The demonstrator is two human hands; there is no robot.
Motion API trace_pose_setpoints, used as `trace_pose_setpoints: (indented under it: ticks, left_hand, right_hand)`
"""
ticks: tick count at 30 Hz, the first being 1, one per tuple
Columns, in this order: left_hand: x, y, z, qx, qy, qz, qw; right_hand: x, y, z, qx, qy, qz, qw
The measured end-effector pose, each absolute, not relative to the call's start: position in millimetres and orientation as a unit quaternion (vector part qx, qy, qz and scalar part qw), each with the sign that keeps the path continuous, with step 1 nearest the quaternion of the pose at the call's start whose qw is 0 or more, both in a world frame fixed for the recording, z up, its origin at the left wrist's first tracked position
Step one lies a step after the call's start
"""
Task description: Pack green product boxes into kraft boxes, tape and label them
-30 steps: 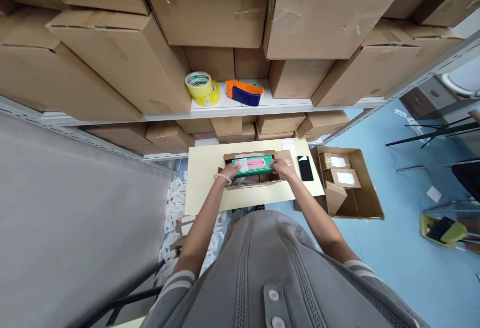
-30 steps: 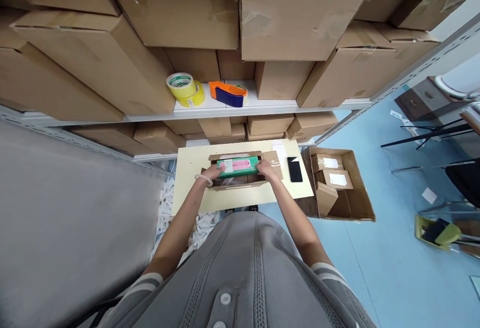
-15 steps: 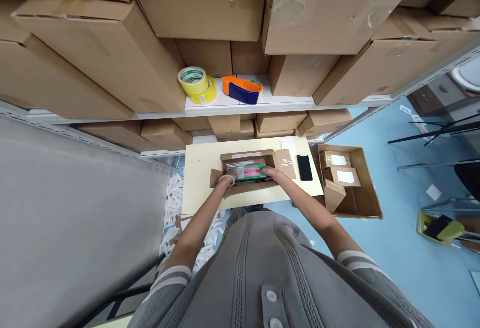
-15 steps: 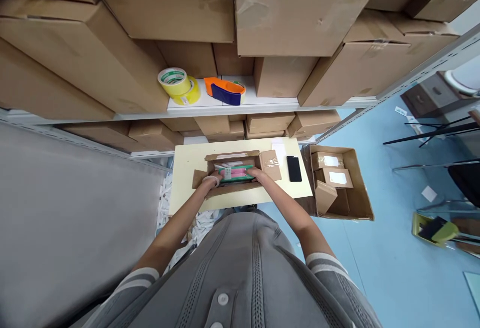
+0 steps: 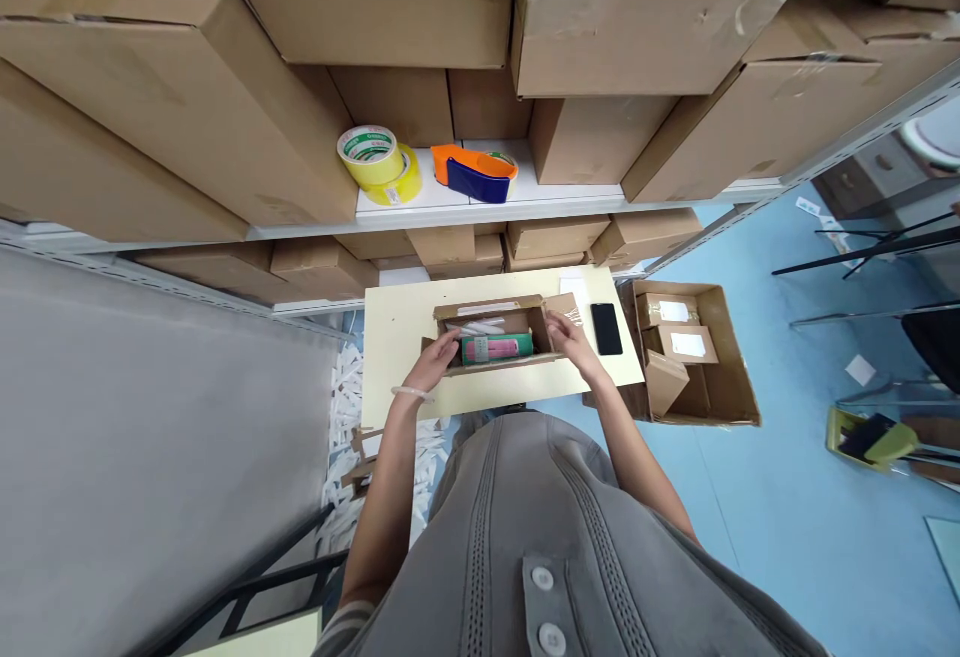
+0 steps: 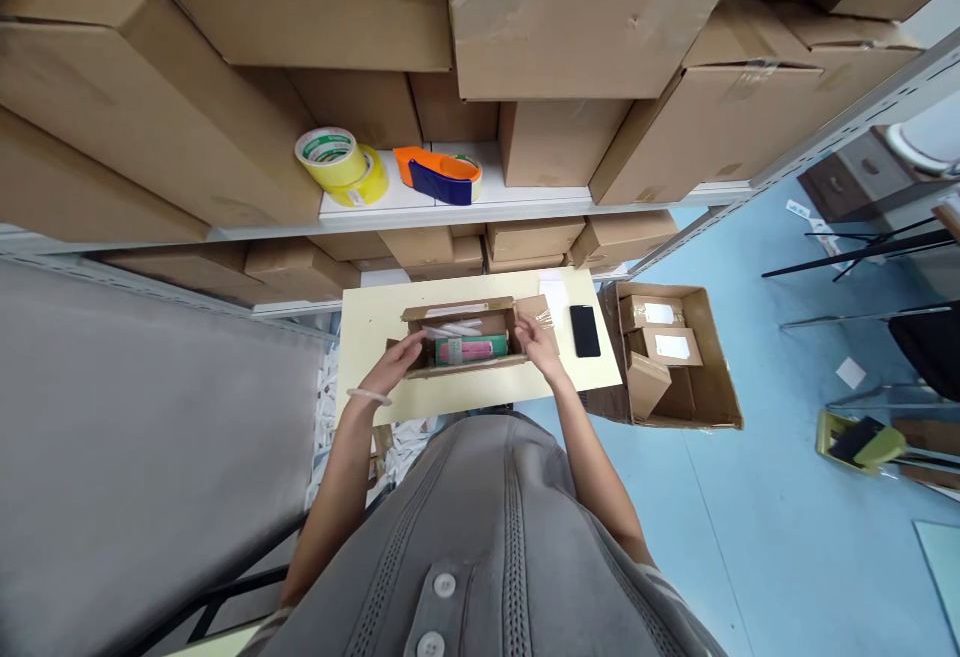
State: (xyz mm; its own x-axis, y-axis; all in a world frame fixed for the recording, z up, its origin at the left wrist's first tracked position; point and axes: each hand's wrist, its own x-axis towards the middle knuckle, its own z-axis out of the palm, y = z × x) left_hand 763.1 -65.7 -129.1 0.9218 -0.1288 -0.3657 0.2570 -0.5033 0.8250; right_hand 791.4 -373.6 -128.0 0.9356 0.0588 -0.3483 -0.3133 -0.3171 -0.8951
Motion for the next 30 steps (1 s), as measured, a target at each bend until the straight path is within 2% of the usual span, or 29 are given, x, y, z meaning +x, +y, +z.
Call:
trace_pose_setpoints:
  ticks: [3,8,10,14,18,22,26,30]
  left_hand:
    - [751.3,-57.9,-121.9,0.873,0.025,-0.146,0.465]
    - [757.4,-67.4,-113.1,0.947,0.001,-0.095,0.307]
    - [760.2,-72.5,-109.3,0.963,-0.007,-0.112,0.247]
    - [760.5,-79.7,-107.1,0.974,-0.038,-0.155,0.163]
    - [756.0,-86.6,-112.5,0.982,-0.042,-0.160,0.091]
    - [752.3,-93.3,-116.6,0.987,-0.045,-0.147,0.055]
    - [758.7,-96.6,-115.9,0.987,-0.042,-0.137,0.066]
    - [772.4,-99.9,-116.4,0.987,-0.042,-0.134,0.074]
  right_hand:
    - [776.0,-401.8,-126.2,-0.808,0.072,0.083,0.578]
    - [756.2,-416.2,-136.6,-0.850,0.150,0.007,0.504]
    - [753.2,-413.2,-140.1,-0.853,0.163,0.015,0.496]
    - [751.0,-400.8,-136.4,-0.822,0.144,0.053,0.549]
    - [744.6,-378.6,-122.2,-0.831,0.113,0.039,0.543]
    - [735.1,-353.5,-109.3,-0.882,0.034,0.058,0.466]
    - [729.2,-343.8,-101.9,-0.924,-0.006,0.077,0.374]
    - [725.5,-343.0,-101.0,-0.930,-0.023,0.080,0.358]
